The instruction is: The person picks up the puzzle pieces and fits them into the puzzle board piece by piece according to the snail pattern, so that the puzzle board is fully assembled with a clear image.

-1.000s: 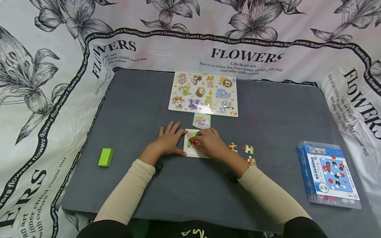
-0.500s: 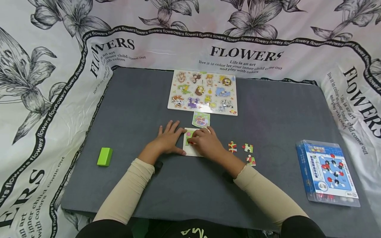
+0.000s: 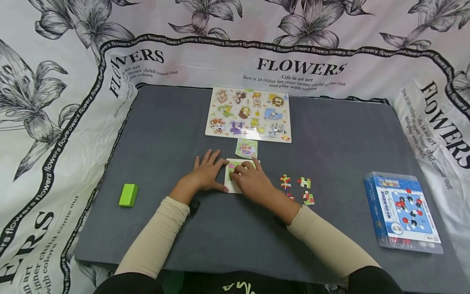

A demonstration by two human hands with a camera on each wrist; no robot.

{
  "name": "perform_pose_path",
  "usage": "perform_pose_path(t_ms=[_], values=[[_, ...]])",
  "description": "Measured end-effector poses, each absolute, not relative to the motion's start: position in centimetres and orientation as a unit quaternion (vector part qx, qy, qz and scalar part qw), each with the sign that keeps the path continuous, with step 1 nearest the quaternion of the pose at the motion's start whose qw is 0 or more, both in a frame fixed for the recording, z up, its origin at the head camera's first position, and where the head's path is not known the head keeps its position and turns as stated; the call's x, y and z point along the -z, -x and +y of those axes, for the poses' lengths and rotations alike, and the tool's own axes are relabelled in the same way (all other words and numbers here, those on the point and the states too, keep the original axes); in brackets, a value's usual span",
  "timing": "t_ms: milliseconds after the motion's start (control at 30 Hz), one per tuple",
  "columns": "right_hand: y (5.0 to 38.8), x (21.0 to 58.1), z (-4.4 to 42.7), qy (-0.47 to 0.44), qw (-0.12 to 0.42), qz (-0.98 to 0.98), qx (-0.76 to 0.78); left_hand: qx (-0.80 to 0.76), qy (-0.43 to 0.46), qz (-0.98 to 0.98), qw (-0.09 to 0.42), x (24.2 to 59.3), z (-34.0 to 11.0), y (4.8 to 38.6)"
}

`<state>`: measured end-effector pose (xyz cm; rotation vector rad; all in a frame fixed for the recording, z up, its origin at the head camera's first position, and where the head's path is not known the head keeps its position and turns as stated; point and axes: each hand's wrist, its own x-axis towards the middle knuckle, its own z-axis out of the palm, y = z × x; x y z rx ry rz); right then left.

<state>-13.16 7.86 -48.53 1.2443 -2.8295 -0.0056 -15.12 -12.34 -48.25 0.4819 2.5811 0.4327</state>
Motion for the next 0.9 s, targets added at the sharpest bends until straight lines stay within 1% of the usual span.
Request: perform_pose_path(t_ms=[67, 167, 300, 433, 700, 900], values=[[13.3, 48.1, 8.3, -0.390, 0.005, -0.920, -0.029, -0.158, -0.177, 0.942, 0.239, 48.2, -12.2, 15.2], [13.7, 47.3, 9.5, -0.373, -0.008, -0.925, -0.076, -0.153, -0.175, 0.941, 0.246, 48.3, -12.0, 15.2], [14.2, 46.7, 11.8, -0.355, 0.008, -0.928, -0.110, -0.156, -0.172, 0.942, 0.244, 48.3, -12.1, 15.1], [14.4, 46.9, 14.4, -0.333, 0.014, -0.936, -0.116, -0.160, -0.172, 0.943, 0.237, 48.3, -12.3, 15.1], [13.4, 47.3, 19.3, -0.277, -0.014, -0.954, -0.117, -0.167, -0.178, 0.941, 0.235, 48.2, -12.5, 15.0], [12.8, 47.0, 21.5, -0.260, -0.029, -0.959, -0.110, -0.167, -0.180, 0.941, 0.232, 48.3, -12.2, 15.0]])
